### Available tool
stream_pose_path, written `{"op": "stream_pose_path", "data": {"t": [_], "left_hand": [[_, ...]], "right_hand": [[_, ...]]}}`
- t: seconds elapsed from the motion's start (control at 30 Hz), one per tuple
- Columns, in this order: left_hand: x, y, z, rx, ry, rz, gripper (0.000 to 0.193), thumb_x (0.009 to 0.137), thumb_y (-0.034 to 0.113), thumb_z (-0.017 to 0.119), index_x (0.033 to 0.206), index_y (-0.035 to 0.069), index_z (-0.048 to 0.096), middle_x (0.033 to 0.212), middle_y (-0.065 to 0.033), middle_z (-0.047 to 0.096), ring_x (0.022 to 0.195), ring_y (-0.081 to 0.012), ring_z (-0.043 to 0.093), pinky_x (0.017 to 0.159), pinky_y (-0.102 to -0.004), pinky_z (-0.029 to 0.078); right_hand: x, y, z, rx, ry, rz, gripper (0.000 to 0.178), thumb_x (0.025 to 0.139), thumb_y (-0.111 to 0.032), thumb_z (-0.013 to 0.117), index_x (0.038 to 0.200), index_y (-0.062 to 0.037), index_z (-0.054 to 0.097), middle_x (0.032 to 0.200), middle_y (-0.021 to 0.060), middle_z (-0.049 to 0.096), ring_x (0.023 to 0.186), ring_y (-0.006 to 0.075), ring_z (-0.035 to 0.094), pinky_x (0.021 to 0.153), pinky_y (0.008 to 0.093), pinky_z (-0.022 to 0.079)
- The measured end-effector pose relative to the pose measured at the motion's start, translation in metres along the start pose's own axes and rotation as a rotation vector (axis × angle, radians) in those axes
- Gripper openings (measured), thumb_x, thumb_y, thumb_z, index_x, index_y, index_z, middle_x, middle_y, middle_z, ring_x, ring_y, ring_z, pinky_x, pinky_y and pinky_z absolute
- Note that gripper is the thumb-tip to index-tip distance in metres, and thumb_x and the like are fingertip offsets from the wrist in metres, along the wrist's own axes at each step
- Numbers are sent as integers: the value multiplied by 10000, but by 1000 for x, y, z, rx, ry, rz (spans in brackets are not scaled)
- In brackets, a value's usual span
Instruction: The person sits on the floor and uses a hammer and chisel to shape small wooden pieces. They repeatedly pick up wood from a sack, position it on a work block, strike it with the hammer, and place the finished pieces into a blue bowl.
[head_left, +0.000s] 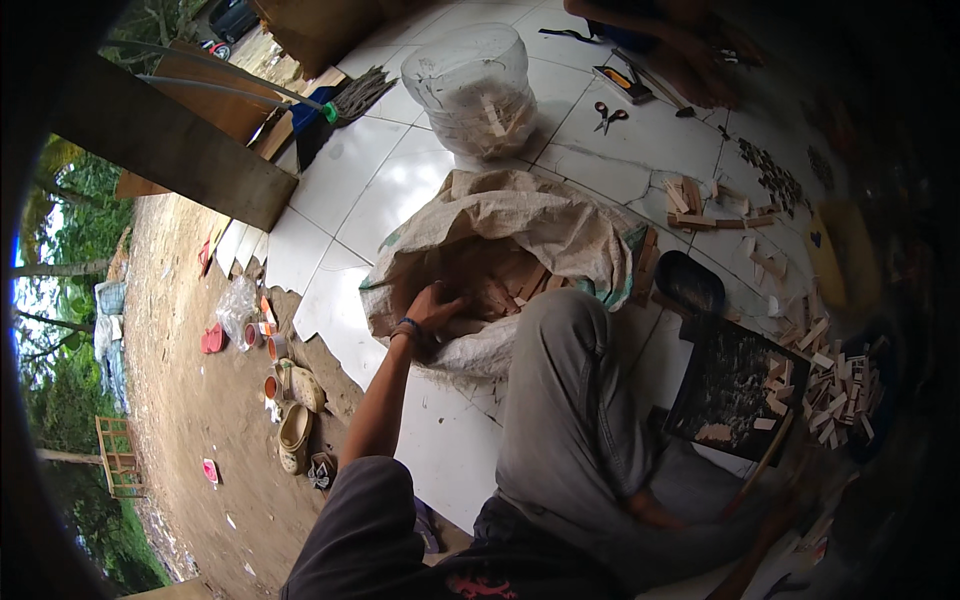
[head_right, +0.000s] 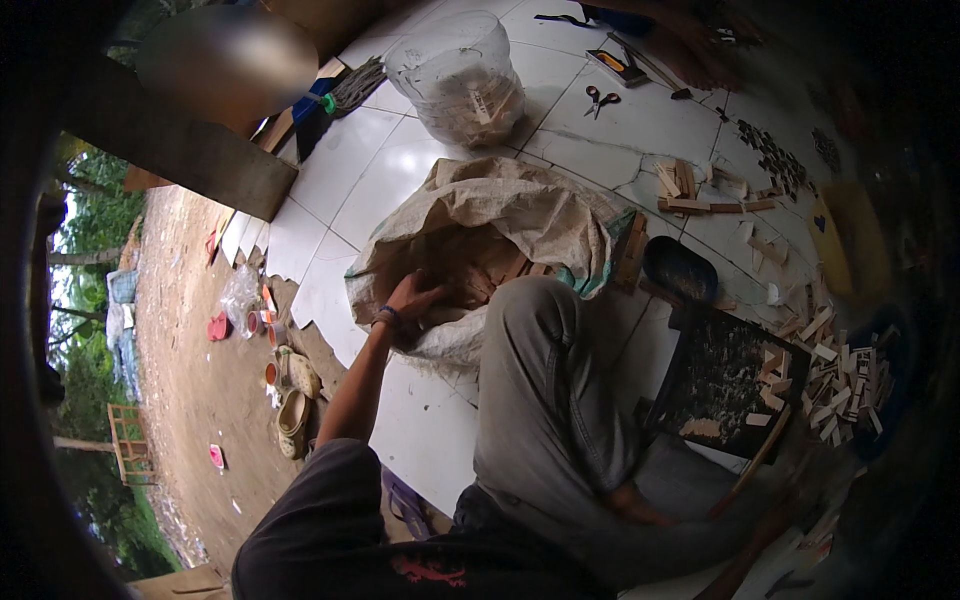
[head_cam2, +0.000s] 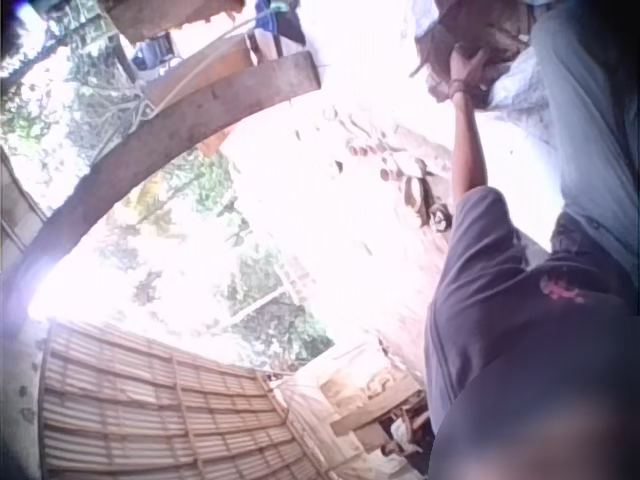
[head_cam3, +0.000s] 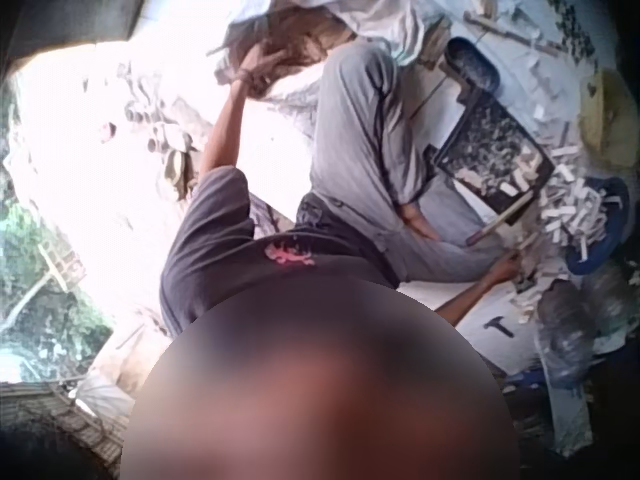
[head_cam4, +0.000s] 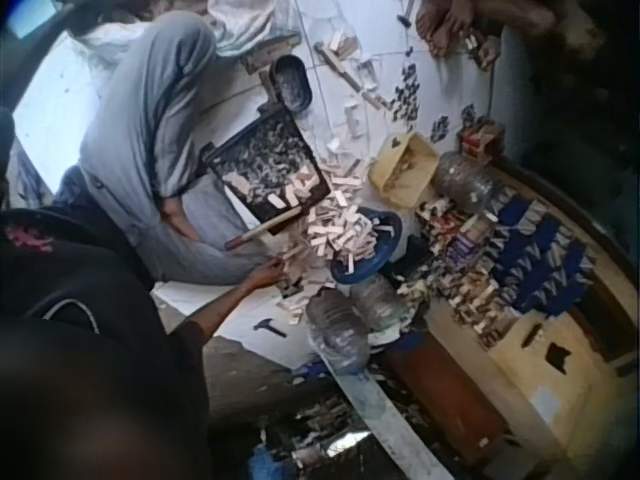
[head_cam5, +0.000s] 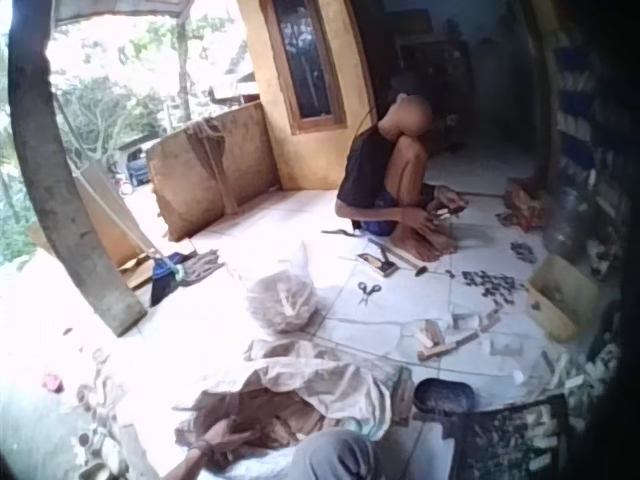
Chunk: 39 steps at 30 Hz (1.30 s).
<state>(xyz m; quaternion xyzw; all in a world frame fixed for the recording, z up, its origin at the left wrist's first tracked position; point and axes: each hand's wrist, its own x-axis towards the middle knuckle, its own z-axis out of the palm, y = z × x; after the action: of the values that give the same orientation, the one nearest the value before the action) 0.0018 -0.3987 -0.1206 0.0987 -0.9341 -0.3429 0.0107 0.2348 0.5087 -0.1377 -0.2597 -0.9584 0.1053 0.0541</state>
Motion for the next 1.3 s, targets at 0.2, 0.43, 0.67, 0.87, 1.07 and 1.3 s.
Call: {"op": "stream_pose_path", "data": {"t": [0.2,0.43,0.67,0.87,1.07,1.3], "left_hand": [[15,-52,14,525,1,-55,272,859,214,652,1007,10,753,1008,-277,720,999,-460,682,889,-541,543],[41,-41,-9,526,-255,-139,341,837,268,706,1081,38,767,991,-249,742,915,-420,725,824,-504,580],[50,25,-72,627,-857,-58,490,880,324,693,1289,54,680,1238,-208,692,1170,-369,649,1008,-436,517],[65,-14,-75,783,-797,-119,501,882,340,694,1297,60,674,1255,-205,687,1177,-365,649,1011,-438,518],[60,-59,-72,938,-597,-153,512,885,356,694,1305,65,668,1272,-202,681,1185,-361,649,1015,-440,519],[79,-68,-70,976,-587,-148,525,887,375,694,1315,71,661,1293,-198,676,1194,-356,649,1018,-442,520]], "right_hand": [[0,-8,-5,55,-12,5,413,1112,-260,484,1370,38,607,1300,233,673,1231,373,624,1068,413,454],[-7,-43,-26,140,-76,151,462,1110,-310,484,1385,40,607,1368,244,643,1293,374,598,1109,413,434],[-12,-15,-7,1,-24,-5,433,1101,-283,511,1377,35,612,1360,244,647,1267,370,618,1087,415,457],[-4,-30,-13,80,-69,113,423,1101,-280,512,1349,39,636,1323,233,676,1238,362,639,1081,416,465],[-3,-27,-9,43,-42,59,447,1107,-304,492,1337,50,639,1294,248,685,1221,360,649,1067,418,472],[-4,-8,0,-78,-80,50,445,1111,-300,490,1351,48,628,1328,246,671,1256,346,636,1073,403,470]]}}
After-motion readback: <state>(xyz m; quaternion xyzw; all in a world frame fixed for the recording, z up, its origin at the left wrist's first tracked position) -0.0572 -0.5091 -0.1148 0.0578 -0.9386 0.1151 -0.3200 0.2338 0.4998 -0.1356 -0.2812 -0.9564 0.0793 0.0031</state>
